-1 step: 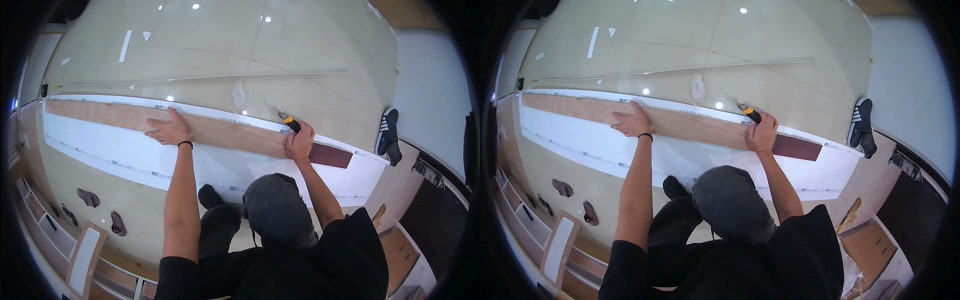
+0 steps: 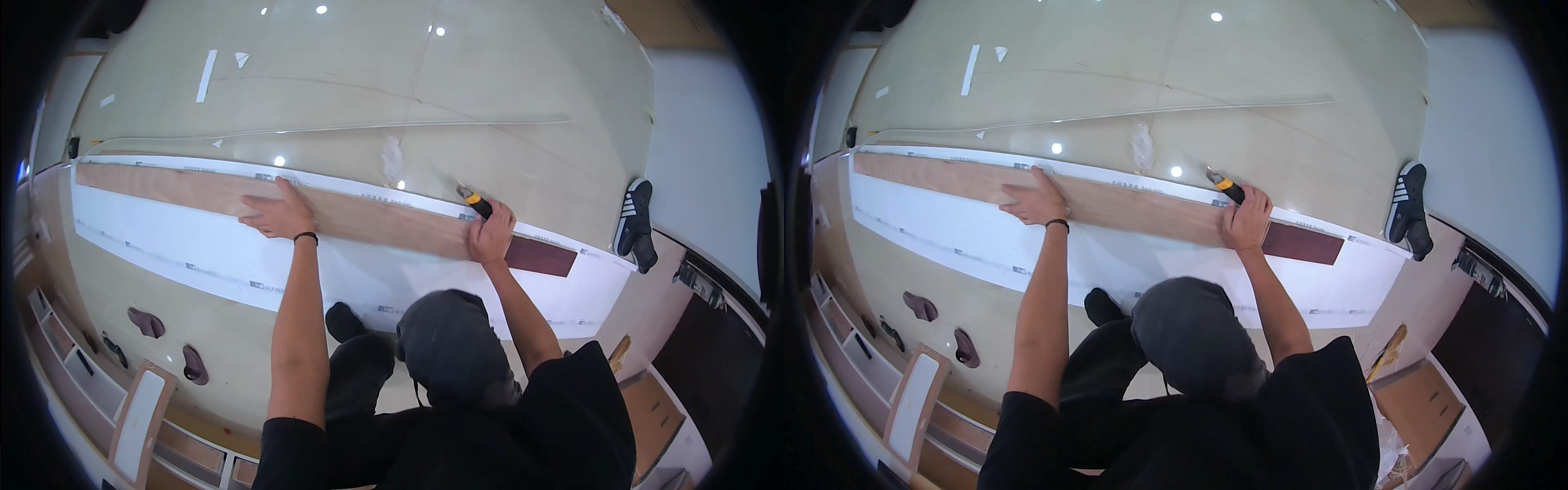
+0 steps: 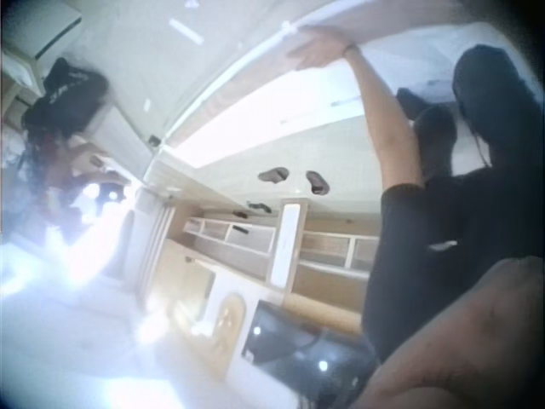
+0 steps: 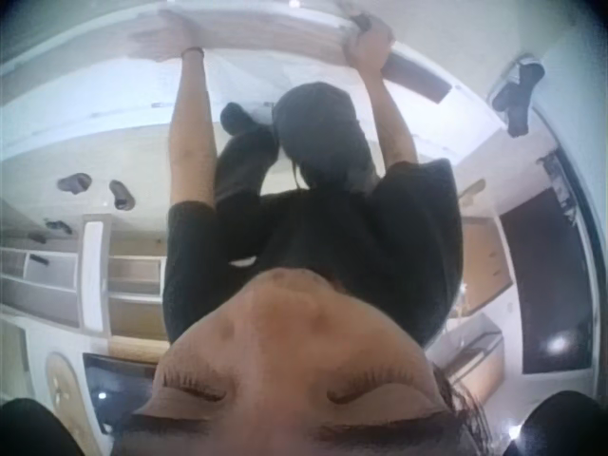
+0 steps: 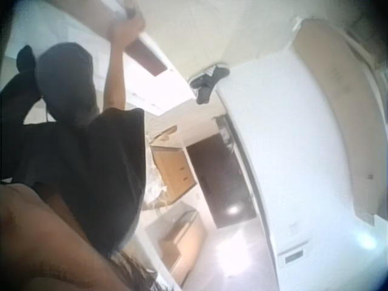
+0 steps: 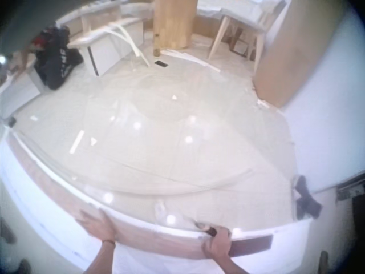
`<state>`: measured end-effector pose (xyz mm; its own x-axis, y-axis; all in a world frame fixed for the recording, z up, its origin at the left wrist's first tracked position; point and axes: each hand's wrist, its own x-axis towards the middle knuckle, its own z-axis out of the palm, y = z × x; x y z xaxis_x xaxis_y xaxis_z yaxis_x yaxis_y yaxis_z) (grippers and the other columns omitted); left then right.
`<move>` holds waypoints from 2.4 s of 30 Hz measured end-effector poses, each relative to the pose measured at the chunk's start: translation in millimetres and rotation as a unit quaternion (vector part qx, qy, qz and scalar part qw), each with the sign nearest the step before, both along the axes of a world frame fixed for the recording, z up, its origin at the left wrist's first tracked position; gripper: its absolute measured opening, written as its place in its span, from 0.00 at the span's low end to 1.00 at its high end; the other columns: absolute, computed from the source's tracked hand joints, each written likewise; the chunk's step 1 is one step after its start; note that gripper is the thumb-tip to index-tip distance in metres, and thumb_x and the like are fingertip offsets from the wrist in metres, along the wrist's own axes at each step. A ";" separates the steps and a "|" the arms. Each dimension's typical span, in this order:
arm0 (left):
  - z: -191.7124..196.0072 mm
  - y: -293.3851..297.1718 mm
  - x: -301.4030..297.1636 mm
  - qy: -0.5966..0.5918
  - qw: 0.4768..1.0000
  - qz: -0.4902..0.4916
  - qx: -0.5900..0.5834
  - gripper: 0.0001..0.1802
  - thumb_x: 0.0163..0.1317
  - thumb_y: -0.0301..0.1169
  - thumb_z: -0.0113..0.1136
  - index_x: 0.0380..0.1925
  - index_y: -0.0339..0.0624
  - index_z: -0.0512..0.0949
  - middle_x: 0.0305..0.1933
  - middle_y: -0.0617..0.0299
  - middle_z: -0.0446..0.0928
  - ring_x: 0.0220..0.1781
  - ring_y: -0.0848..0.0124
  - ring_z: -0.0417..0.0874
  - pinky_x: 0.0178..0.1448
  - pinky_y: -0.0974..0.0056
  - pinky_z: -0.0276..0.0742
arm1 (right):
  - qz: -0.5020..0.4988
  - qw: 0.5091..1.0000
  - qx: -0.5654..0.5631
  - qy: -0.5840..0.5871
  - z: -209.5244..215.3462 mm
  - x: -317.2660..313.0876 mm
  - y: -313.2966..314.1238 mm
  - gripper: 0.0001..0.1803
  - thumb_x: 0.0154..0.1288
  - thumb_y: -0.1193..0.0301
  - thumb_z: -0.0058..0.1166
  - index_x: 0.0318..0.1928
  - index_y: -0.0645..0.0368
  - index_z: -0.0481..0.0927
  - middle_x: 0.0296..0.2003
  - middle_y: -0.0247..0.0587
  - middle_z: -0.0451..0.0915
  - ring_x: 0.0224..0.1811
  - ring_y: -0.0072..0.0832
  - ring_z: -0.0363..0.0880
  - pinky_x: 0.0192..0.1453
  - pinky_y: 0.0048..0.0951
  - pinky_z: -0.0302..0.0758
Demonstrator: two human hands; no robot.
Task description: The person uses a utility knife and a straightedge to cut a long strip of white laminate flooring on the floor. They score the material along the straightedge multiple times and then snap the strip to separate it.
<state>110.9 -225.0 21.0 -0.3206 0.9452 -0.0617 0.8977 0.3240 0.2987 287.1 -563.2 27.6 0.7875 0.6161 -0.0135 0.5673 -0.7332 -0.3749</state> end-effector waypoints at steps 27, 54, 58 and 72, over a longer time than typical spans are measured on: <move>1.4 -30.9 11.3 -0.114 0.965 0.133 -0.195 0.71 0.39 0.69 0.72 0.67 0.26 0.49 0.64 0.32 0.57 0.68 0.42 0.63 0.69 0.47 0.66 | 0.027 0.998 0.046 0.026 -11.7 14.1 0.1 0.27 0.70 0.67 0.46 0.67 0.61 0.64 0.56 0.51 0.71 0.60 0.47 0.66 0.69 0.51 0.56; -13.1 -51.0 30.8 -0.046 0.995 0.070 0.052 0.32 0.75 0.45 0.30 0.75 0.44 0.52 0.78 0.45 0.52 0.80 0.49 0.50 0.78 0.42 0.43 | 0.194 0.891 0.109 0.395 43.0 22.8 160.5 0.21 0.74 0.64 0.47 0.58 0.65 0.66 0.30 0.56 0.79 0.33 0.50 0.79 0.38 0.45 0.73; -15.8 -48.3 32.1 -0.071 0.991 0.103 0.054 0.33 0.75 0.43 0.28 0.75 0.39 0.49 0.79 0.48 0.50 0.80 0.49 0.47 0.80 0.42 0.37 | 0.309 0.879 -0.002 0.362 36.4 -1.5 237.8 0.16 0.73 0.65 0.47 0.52 0.64 0.69 0.32 0.60 0.81 0.35 0.58 0.80 0.40 0.52 0.75; -18.7 -48.6 31.9 -0.089 0.989 0.106 0.052 0.35 0.75 0.48 0.24 0.76 0.40 0.47 0.80 0.52 0.48 0.82 0.52 0.43 0.80 0.44 0.31 | 0.409 0.856 -0.075 0.308 19.8 -36.1 311.1 0.13 0.68 0.67 0.48 0.47 0.63 0.75 0.34 0.53 0.84 0.38 0.47 0.85 0.41 0.45 0.82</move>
